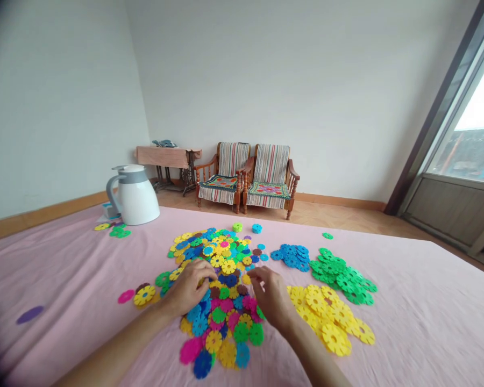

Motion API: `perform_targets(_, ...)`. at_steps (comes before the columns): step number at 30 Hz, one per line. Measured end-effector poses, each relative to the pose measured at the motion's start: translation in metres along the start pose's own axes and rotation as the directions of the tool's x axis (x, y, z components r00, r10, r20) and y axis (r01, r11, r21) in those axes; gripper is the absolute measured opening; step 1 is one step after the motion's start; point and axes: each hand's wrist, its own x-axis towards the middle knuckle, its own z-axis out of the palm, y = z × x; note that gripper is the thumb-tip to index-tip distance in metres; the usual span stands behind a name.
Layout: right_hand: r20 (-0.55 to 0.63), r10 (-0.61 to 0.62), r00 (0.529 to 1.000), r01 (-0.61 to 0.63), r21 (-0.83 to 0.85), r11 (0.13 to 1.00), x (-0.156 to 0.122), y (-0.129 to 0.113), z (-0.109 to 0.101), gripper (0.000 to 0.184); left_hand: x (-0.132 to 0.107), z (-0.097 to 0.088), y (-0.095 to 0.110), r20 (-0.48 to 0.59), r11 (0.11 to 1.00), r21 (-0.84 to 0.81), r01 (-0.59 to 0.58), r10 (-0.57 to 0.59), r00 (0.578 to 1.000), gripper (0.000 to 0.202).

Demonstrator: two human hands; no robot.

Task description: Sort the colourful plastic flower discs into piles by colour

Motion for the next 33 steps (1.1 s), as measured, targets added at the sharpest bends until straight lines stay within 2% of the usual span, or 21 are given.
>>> perform_targets(2,0.072,-0.109,0.991,0.109,-0.002,0.994,-0.006,-0.013,0.012,0.026,-0.001,0.001,-0.001,0.032,1.000,-0.002,0.000,0.000,0.999,0.035)
perform_targets(4,0.112,-0.160,0.981,0.165,-0.039,0.986,-0.011,-0.020,0.020,0.026,-0.001,0.001,-0.002,0.048,1.000,-0.008,0.007,-0.006,0.999,0.035)
perform_targets(9,0.140,-0.125,0.982,0.147,-0.159,0.976,-0.014,-0.023,0.026,0.032,0.001,0.000,-0.002,0.032,1.000,-0.005,0.027,-0.026,0.999,0.034)
perform_targets(15,0.148,-0.140,0.979,0.163,-0.155,0.974,-0.015,-0.031,0.024,0.017,0.006,0.002,0.004,-0.045,0.999,0.023,-0.040,0.041,0.998,0.049)
perform_targets(21,0.110,-0.167,0.980,0.180,-0.119,0.976,-0.016,-0.029,0.029,0.017,0.017,0.011,0.007,0.109,0.987,0.105,-0.119,0.108,0.988,0.060)
perform_targets(26,0.106,-0.175,0.979,0.187,-0.118,0.975,-0.018,-0.028,0.030,0.018,0.021,0.012,0.009,0.169,0.987,0.116,-0.111,0.091,0.981,0.046)
perform_targets(33,0.079,-0.177,0.981,0.183,-0.076,0.980,-0.020,-0.025,0.030,0.018,0.020,0.009,0.008,0.038,0.993,0.063,-0.099,0.097,0.995,0.026)
